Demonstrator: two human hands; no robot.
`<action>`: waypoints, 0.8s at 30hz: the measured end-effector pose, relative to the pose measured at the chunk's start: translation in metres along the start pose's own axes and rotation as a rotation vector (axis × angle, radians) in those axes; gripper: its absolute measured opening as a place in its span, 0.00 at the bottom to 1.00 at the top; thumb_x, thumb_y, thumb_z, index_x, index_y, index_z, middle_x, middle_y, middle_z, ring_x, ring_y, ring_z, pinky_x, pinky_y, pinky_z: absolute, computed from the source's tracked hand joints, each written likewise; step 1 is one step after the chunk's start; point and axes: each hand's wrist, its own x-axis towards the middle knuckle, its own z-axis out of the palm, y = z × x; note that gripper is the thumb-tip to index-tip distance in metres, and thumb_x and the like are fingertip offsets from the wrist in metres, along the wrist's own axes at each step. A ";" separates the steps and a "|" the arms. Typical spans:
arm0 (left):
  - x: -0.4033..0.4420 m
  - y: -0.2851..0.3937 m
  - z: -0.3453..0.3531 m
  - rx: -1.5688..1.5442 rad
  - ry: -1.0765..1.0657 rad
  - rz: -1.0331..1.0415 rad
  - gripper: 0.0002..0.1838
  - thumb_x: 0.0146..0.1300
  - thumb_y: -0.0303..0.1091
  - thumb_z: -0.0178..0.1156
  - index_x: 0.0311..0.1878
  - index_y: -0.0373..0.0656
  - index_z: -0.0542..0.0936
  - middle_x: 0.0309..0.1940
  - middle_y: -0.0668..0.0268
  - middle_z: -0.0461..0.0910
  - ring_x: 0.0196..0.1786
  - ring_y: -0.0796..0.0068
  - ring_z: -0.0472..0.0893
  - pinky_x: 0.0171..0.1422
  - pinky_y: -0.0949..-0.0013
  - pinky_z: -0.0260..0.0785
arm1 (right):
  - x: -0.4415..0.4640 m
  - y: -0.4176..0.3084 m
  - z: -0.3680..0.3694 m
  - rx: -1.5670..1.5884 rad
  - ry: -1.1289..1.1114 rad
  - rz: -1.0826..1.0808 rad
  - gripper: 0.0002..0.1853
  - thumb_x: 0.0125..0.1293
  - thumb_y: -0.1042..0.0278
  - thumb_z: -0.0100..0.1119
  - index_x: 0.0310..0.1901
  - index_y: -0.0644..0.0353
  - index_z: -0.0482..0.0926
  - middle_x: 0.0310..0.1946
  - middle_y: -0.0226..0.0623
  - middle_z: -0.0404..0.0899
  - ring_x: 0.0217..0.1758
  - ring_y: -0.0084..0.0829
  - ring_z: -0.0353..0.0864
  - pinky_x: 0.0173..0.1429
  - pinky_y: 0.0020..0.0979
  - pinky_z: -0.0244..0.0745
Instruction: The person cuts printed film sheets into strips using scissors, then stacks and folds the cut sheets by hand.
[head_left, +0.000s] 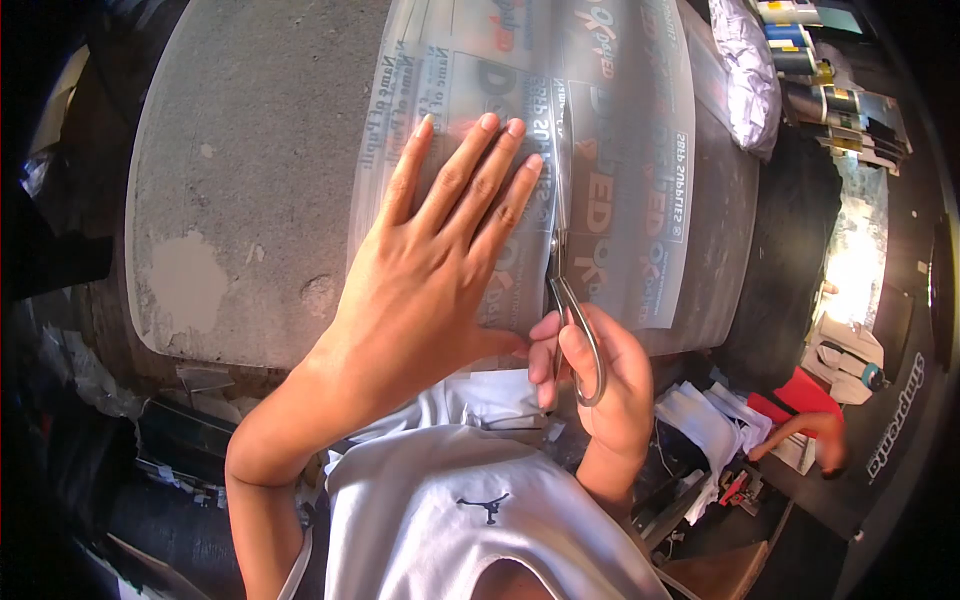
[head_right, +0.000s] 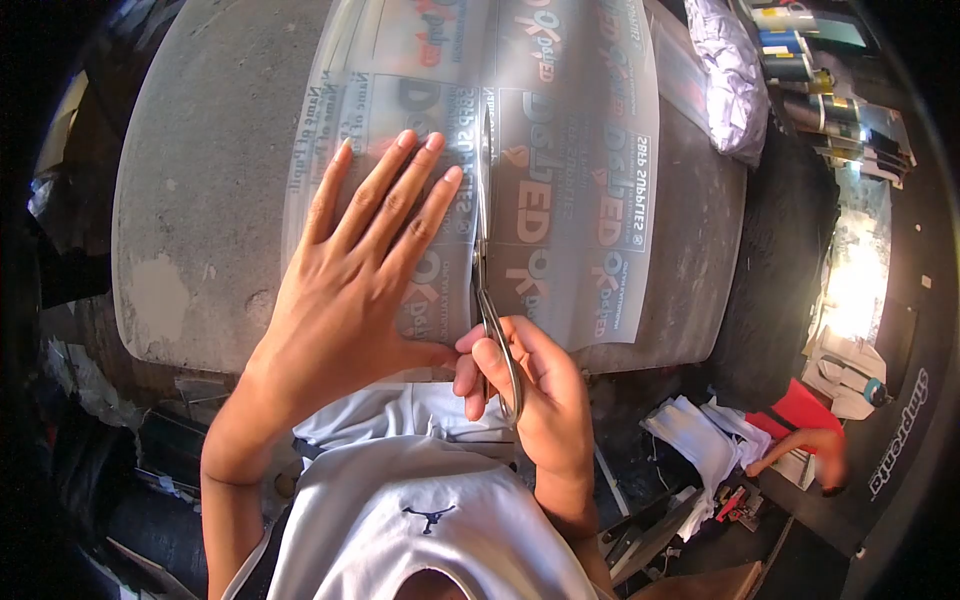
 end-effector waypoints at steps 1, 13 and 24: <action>0.000 0.000 0.000 -0.001 0.003 0.000 0.74 0.35 0.61 0.84 0.85 0.43 0.56 0.86 0.56 0.54 0.89 0.58 0.49 0.93 0.44 0.31 | 0.001 -0.001 0.001 -0.007 0.012 0.002 0.16 0.82 0.59 0.59 0.50 0.67 0.80 0.32 0.37 0.83 0.29 0.22 0.80 0.36 0.24 0.75; 0.000 0.001 0.000 -0.002 0.024 0.003 0.72 0.36 0.61 0.83 0.84 0.42 0.59 0.85 0.55 0.56 0.89 0.58 0.50 0.92 0.44 0.32 | 0.002 -0.002 0.004 -0.004 0.017 -0.013 0.18 0.82 0.55 0.59 0.50 0.67 0.80 0.32 0.37 0.83 0.29 0.22 0.80 0.37 0.24 0.75; 0.003 0.004 -0.006 0.007 0.009 0.002 0.71 0.37 0.61 0.82 0.84 0.42 0.60 0.84 0.55 0.58 0.88 0.57 0.51 0.92 0.43 0.33 | 0.009 -0.007 0.004 0.003 -0.008 -0.009 0.23 0.83 0.51 0.56 0.52 0.70 0.79 0.32 0.43 0.83 0.26 0.29 0.81 0.35 0.26 0.76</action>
